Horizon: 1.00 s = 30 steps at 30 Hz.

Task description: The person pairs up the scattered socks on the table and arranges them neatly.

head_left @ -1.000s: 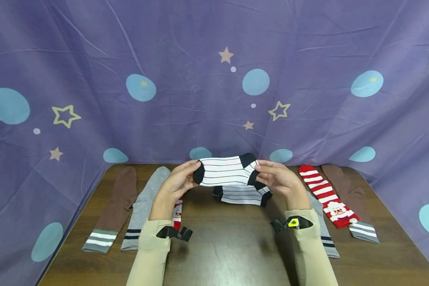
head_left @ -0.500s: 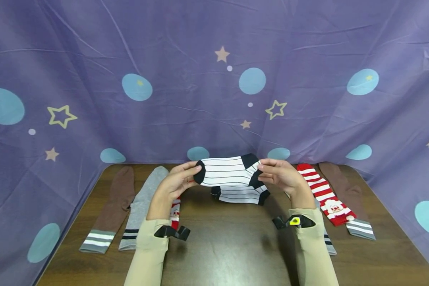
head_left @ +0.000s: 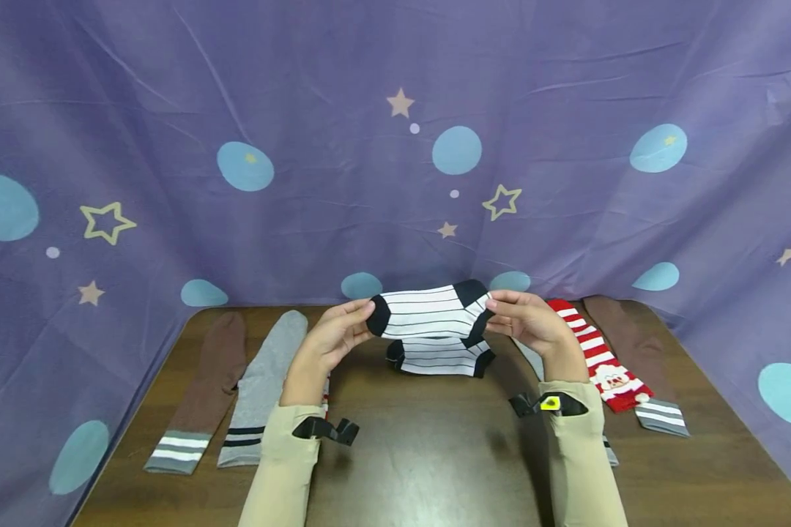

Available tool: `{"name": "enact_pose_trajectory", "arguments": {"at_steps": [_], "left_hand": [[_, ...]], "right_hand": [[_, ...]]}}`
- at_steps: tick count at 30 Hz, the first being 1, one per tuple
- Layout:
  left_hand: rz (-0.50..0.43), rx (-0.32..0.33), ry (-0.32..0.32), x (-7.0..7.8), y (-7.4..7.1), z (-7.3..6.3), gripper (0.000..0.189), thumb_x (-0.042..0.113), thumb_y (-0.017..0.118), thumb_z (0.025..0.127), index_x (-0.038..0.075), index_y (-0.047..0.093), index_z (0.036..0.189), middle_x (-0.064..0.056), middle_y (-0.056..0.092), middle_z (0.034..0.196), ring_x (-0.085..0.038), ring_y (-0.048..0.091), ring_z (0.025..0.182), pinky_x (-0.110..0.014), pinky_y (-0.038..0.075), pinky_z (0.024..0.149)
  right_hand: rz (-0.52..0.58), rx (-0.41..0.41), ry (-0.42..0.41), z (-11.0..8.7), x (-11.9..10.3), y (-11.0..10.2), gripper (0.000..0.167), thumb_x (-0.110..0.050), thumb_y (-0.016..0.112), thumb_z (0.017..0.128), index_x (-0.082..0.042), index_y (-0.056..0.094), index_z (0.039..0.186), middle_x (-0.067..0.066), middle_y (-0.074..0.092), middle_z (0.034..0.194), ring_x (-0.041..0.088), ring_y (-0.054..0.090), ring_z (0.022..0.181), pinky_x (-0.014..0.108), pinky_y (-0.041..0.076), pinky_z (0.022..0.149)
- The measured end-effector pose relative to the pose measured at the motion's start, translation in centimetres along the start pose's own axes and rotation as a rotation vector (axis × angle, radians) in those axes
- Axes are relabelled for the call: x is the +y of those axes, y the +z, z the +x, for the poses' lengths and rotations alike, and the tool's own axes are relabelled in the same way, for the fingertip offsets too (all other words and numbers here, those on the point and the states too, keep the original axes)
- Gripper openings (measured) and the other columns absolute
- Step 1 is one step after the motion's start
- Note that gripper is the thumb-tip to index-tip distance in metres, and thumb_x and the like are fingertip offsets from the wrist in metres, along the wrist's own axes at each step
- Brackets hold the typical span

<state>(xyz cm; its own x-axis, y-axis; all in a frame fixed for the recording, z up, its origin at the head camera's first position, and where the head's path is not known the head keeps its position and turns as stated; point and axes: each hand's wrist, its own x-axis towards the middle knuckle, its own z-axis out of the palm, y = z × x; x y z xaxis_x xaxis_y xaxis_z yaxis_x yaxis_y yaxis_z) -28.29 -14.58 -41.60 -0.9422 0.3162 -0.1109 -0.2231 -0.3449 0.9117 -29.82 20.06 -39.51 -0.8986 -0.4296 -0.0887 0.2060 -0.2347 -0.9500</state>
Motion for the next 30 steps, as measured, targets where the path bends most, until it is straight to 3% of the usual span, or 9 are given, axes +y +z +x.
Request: {"name": "enact_pose_trajectory", "arguments": {"at_steps": [5,8,13,16,24,30], "left_hand": [[0.05,0.051,-0.002,-0.9,0.6,1.1,0.02,0.005,0.049,0.105,0.017,0.064,0.102,0.011,0.073,0.084,-0.002,0.07,0.076,-0.023,0.055,0.077],[0.083,0.095,-0.019,-1.5,0.9,1.7,0.015,0.005,0.052,0.104,0.008,0.064,0.112,0.011,0.073,0.083,-0.003,0.07,0.075,-0.023,0.056,0.075],[0.159,0.155,-0.05,-2.4,1.2,2.3,0.032,0.006,0.056,0.103,-0.01,0.056,0.13,0.009,0.072,0.083,-0.003,0.07,0.075,-0.022,0.058,0.073],[0.203,0.169,-0.058,-2.7,1.4,2.6,0.038,0.008,0.058,0.102,-0.014,0.054,0.133,0.007,0.072,0.085,-0.004,0.07,0.076,-0.023,0.059,0.074],[0.328,0.244,-0.093,-3.1,1.5,2.9,0.035,0.011,0.065,0.099,-0.011,0.061,0.126,-0.002,0.072,0.093,-0.007,0.068,0.075,-0.024,0.061,0.073],[0.41,0.296,-0.076,-3.1,1.6,2.8,0.033,0.01,0.069,0.096,-0.01,0.065,0.122,-0.009,0.07,0.1,-0.006,0.065,0.071,-0.022,0.06,0.068]], "right_hand": [[-0.068,0.075,0.006,-0.1,0.1,-0.4,0.032,0.004,0.049,0.102,-0.017,0.071,0.091,-0.007,0.068,0.085,0.007,0.069,0.077,0.026,0.061,0.078],[-0.108,0.114,0.016,-0.2,0.2,-0.7,0.028,0.003,0.052,0.101,-0.016,0.07,0.092,-0.006,0.069,0.085,0.007,0.069,0.077,0.026,0.061,0.077],[-0.208,0.176,0.041,-0.1,0.2,-1.0,0.012,-0.001,0.058,0.099,-0.008,0.067,0.099,-0.006,0.069,0.084,0.006,0.07,0.075,0.025,0.061,0.075],[-0.26,0.219,0.058,-0.1,0.2,-1.2,0.008,-0.003,0.06,0.098,-0.004,0.066,0.104,-0.007,0.069,0.083,0.006,0.07,0.073,0.025,0.061,0.074],[-0.401,0.278,0.106,0.3,0.5,-1.2,0.031,-0.006,0.064,0.097,0.014,0.058,0.12,-0.007,0.066,0.079,0.006,0.068,0.066,0.027,0.062,0.073],[-0.509,0.282,0.12,0.7,0.8,-1.1,0.038,-0.008,0.065,0.097,0.019,0.057,0.122,-0.006,0.065,0.082,0.006,0.065,0.065,0.031,0.062,0.075]]}}
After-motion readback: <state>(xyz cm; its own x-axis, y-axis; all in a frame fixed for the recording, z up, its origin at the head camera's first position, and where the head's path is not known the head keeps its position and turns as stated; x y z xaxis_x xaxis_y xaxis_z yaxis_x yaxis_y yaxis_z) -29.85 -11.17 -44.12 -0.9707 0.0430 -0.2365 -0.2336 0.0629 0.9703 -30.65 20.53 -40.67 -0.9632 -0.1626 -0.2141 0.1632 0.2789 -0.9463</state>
